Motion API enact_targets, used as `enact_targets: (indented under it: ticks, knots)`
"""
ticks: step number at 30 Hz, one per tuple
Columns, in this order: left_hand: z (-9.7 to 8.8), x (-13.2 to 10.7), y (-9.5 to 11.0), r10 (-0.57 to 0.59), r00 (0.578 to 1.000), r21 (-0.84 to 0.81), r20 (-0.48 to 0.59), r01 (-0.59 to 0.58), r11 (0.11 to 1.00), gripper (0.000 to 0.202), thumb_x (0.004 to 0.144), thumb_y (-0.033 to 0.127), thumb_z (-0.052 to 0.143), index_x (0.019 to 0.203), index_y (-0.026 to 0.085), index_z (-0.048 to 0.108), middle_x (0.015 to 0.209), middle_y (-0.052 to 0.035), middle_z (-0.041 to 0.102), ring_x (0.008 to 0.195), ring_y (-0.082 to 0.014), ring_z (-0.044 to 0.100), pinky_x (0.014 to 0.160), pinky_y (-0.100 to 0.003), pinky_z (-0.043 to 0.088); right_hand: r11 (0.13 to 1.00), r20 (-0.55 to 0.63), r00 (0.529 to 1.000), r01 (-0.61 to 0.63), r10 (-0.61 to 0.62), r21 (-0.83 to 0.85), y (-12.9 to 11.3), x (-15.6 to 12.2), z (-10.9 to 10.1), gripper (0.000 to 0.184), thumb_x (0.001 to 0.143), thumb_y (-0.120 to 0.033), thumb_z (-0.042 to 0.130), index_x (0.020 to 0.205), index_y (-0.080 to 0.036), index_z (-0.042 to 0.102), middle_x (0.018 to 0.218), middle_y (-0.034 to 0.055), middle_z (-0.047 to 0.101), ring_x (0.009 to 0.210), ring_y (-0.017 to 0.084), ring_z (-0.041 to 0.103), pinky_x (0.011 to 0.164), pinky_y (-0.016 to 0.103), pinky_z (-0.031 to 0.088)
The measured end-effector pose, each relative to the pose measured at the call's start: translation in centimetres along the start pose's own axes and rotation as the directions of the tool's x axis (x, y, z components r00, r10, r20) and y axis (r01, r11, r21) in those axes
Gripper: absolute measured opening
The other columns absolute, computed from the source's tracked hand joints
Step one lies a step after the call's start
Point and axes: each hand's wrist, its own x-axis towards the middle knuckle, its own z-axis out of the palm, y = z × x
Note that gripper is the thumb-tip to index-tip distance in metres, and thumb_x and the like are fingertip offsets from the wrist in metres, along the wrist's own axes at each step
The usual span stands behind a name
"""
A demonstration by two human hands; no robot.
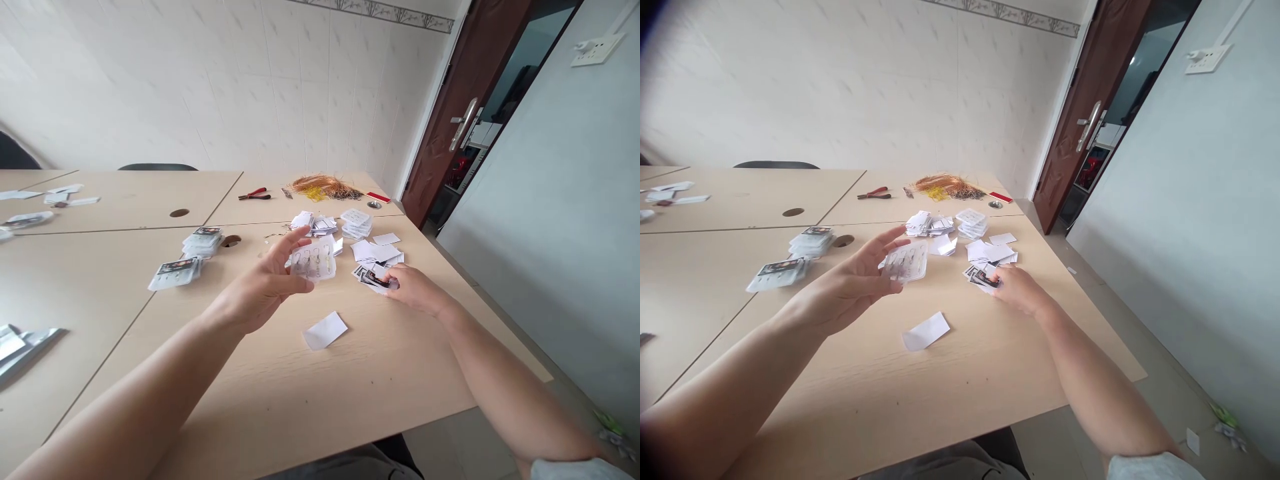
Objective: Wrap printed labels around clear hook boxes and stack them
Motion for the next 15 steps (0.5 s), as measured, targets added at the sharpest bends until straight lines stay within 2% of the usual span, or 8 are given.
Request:
enact_targets:
  ticks: [3,5,8,10,15]
  knots:
    - [0.12,0.11,-0.14,-0.015,1.000,-0.004,0.007,0.015,1.000,0.085,0.057,0.009,0.081,0.135,0.037,0.061,0.146,-0.0011,0.054,0.093,-0.0153,0.060,0.072,-0.025,0.050,1.000,0.002,1.000,-0.013,0.013,0.003,0.05,-0.17,-0.24,0.025,0.100,-0.037,0.063,0.117,-0.019,0.068,0.119,0.0072,0.071,0.098,0.020,0.070,0.085,0.040,0.061]
    - [0.13,0.15,-0.31,-0.043,0.999,0.019,0.033,0.042,0.999,0.080,0.057,0.010,0.080,0.131,0.034,0.063,0.122,-0.0008,0.065,0.086,-0.0146,0.058,0.071,-0.026,0.047,1.000,-0.005,1.000,-0.017,0.017,0.003,0.04,-0.30,-0.44,0.027,0.100,-0.037,0.064,0.119,-0.018,0.068,0.118,0.0073,0.071,0.097,0.020,0.070,0.084,0.039,0.061]
    - [0.19,0.09,-0.51,-0.083,0.994,0.068,0.071,0.079,0.995,0.078,0.060,0.013,0.077,0.134,0.030,0.061,0.088,0.0018,0.066,0.079,-0.0153,0.055,0.070,-0.028,0.044,0.999,-0.027,0.999,-0.040,0.040,-0.003,-0.06,-0.37,-0.57,0.028,0.100,-0.037,0.064,0.121,-0.018,0.067,0.121,0.0078,0.070,0.100,0.020,0.070,0.086,0.041,0.061]
    - [0.30,0.03,-0.54,-0.085,0.993,0.088,0.083,0.077,0.993,0.079,0.060,0.014,0.076,0.136,0.027,0.059,0.083,0.0020,0.066,0.078,-0.0158,0.054,0.070,-0.029,0.042,0.998,-0.039,0.998,-0.056,0.056,-0.004,-0.17,-0.32,-0.47,0.027,0.100,-0.037,0.063,0.120,-0.019,0.067,0.121,0.0079,0.070,0.100,0.020,0.070,0.086,0.041,0.060]
    - [0.47,0.13,-0.57,-0.068,0.994,0.106,0.085,0.059,0.993,0.072,0.060,0.013,0.074,0.130,0.025,0.063,0.089,-0.0003,0.068,0.082,-0.0177,0.058,0.072,-0.031,0.042,0.998,-0.056,0.997,-0.060,0.060,0.013,-0.37,-0.19,0.02,0.026,0.100,-0.037,0.063,0.119,-0.019,0.068,0.120,0.0077,0.070,0.099,0.020,0.070,0.086,0.040,0.060]
